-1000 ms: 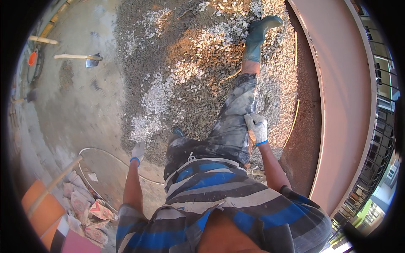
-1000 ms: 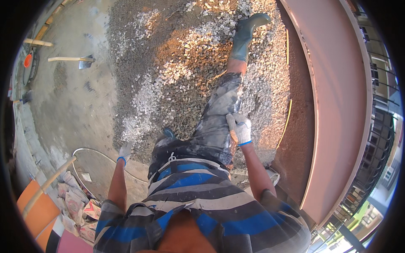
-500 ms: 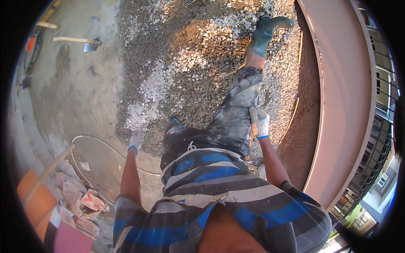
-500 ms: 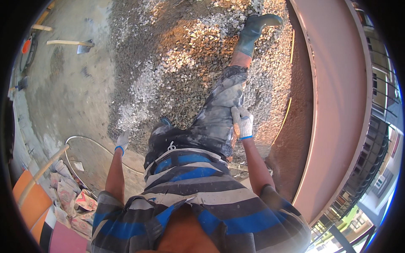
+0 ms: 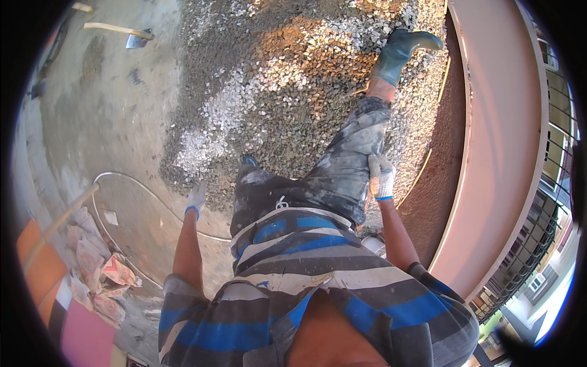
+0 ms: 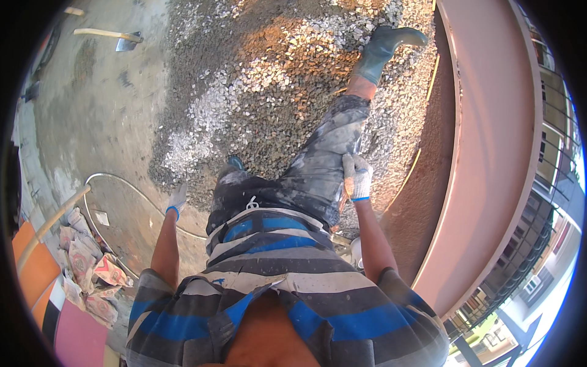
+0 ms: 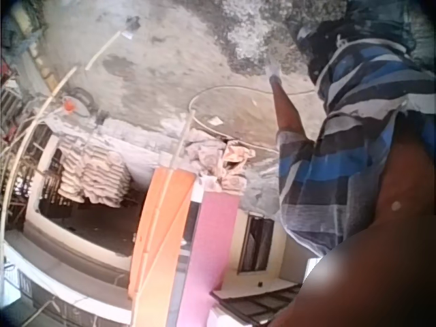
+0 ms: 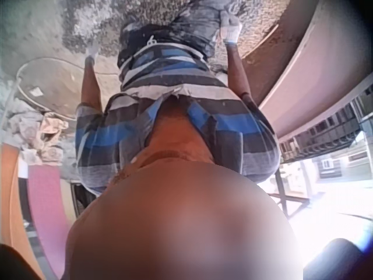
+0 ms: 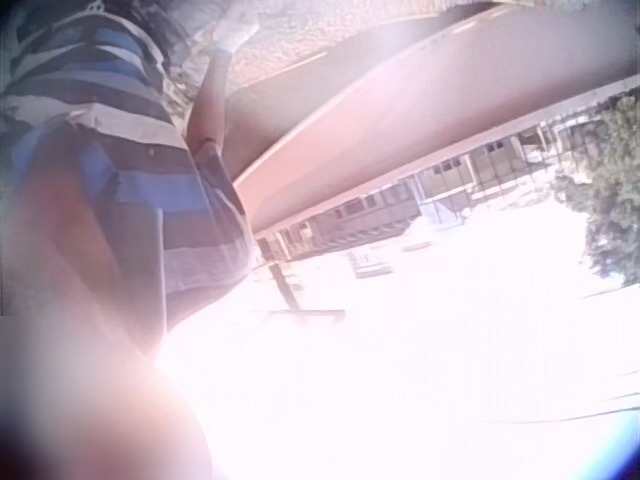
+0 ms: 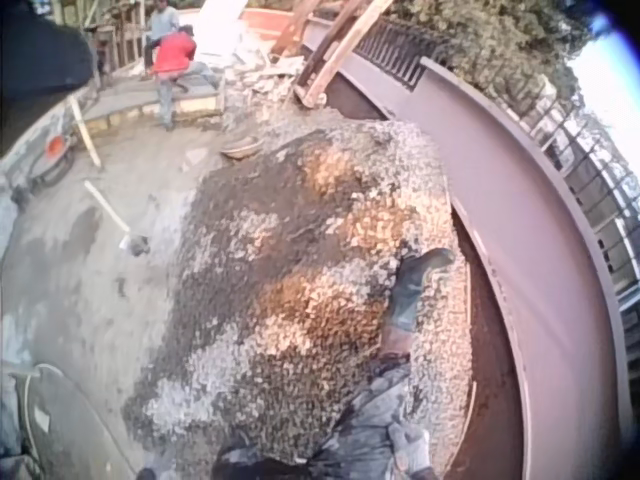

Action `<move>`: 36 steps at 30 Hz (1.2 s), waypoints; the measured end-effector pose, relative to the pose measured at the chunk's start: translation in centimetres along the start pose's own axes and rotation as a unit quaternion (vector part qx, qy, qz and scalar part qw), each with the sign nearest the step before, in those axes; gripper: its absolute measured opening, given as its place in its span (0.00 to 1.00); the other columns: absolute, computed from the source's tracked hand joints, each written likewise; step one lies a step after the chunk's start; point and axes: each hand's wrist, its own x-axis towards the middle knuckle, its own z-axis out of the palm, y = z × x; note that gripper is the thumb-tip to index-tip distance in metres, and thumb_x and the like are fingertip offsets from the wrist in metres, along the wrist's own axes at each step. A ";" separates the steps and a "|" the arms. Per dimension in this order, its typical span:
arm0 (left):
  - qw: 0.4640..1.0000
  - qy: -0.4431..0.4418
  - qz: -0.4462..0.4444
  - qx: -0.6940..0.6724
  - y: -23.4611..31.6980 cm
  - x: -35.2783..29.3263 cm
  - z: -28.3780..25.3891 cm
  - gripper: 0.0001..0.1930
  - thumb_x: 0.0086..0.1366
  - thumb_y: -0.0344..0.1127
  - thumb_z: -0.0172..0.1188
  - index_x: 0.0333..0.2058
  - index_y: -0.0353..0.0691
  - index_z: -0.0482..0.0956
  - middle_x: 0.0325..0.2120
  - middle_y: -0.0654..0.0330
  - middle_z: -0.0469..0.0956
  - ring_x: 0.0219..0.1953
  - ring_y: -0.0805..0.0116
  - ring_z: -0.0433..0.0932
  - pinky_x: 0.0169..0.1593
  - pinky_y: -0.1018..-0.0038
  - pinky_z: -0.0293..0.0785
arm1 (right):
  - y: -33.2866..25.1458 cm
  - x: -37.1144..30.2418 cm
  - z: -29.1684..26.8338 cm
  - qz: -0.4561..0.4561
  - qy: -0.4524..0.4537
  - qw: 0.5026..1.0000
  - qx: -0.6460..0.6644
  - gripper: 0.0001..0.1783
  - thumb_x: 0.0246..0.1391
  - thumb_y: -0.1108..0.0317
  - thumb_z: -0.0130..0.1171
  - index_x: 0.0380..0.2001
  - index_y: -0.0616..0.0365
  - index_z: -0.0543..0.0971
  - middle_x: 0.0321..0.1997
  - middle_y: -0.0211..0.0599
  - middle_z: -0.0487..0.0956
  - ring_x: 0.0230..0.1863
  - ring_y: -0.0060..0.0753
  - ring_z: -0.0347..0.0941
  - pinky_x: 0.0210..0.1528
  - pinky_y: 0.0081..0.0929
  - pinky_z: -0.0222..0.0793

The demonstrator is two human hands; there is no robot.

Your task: The person repeatedly rinses a pair of rubber boots using a handheld hose, scrubbing the exterior and interior surfaces. The person then puts on the boots and continues to spray water on the gravel ground.

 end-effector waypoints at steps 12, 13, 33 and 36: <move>0.967 0.004 -0.073 -0.245 1.3 3.8 -2.5 0.32 0.77 0.61 0.46 0.55 0.35 0.81 0.52 0.35 0.81 0.57 0.32 0.77 0.59 0.52 0.71 | 1.1 0.6 0.6 0.000 -0.017 1.000 0.004 0.18 0.70 0.67 0.63 0.23 0.63 0.77 0.20 0.39 0.69 0.24 0.29 0.64 0.31 0.36 0.63; 0.965 0.004 -0.091 -0.244 1.3 3.7 -2.5 0.33 0.77 0.61 0.45 0.55 0.35 0.81 0.52 0.36 0.81 0.57 0.32 0.77 0.59 0.52 0.71 | 1.4 0.5 0.7 0.000 -0.013 1.000 0.008 0.19 0.70 0.67 0.63 0.23 0.63 0.77 0.20 0.39 0.69 0.24 0.29 0.64 0.31 0.36 0.63; 0.939 0.020 -0.091 -0.331 6.8 3.8 -2.4 0.34 0.76 0.61 0.48 0.53 0.31 0.82 0.44 0.40 0.85 0.47 0.39 0.82 0.53 0.54 0.76 | 3.1 -3.9 -2.0 0.136 0.098 0.977 0.132 0.31 0.78 0.46 0.46 0.44 0.65 0.85 0.40 0.37 0.86 0.41 0.29 0.79 0.47 0.33 0.75; 0.968 0.099 0.035 -0.229 7.6 7.7 -6.8 0.35 0.76 0.63 0.45 0.51 0.34 0.83 0.45 0.38 0.85 0.47 0.36 0.82 0.55 0.52 0.74 | 8.2 -9.4 -0.8 0.213 0.129 0.959 0.132 0.32 0.75 0.44 0.47 0.46 0.64 0.86 0.39 0.37 0.86 0.40 0.31 0.78 0.47 0.33 0.74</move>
